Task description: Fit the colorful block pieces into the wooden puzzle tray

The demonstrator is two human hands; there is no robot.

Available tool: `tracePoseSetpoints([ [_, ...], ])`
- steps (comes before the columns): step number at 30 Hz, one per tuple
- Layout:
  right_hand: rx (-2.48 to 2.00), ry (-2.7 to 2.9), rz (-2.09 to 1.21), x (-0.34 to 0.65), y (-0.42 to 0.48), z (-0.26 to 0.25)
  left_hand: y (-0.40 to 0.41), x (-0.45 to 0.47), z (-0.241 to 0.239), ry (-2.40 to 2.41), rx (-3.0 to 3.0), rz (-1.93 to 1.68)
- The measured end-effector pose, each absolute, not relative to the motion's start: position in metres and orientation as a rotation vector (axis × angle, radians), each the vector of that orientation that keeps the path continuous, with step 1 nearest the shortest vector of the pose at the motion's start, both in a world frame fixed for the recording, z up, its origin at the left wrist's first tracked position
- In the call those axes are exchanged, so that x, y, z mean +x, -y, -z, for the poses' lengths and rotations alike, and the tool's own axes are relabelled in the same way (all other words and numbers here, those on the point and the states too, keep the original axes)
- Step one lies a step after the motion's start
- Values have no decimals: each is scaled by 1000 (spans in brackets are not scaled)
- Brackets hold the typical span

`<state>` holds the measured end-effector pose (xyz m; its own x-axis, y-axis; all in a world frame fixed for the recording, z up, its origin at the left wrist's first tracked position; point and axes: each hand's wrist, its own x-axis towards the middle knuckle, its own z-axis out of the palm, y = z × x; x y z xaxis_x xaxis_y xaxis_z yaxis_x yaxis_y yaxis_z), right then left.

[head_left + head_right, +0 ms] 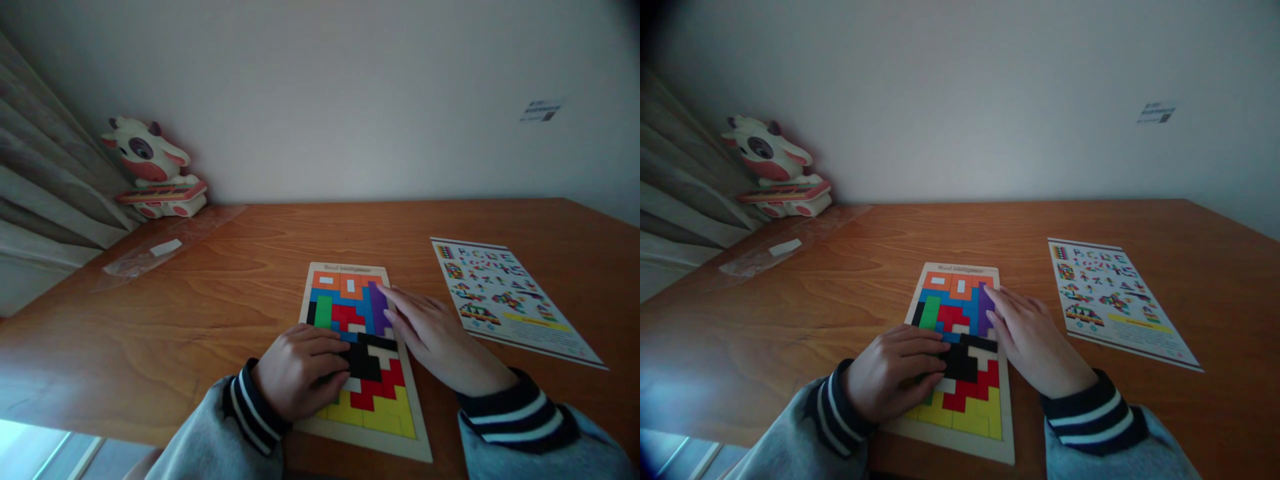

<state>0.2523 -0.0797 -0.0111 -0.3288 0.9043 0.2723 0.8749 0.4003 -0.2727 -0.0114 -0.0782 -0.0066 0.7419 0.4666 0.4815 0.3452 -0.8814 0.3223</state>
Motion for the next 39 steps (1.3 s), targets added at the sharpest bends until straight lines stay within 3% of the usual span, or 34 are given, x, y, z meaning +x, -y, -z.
tracePoseSetpoints([
  [14, -1369, 2353, -330, 253, 95, -9, 78, -11, 3, -642, 2751, -822],
  [39, -1509, 2284, -385, 274, 93, -2, 78, -11, 4, -639, 2781, -819],
])
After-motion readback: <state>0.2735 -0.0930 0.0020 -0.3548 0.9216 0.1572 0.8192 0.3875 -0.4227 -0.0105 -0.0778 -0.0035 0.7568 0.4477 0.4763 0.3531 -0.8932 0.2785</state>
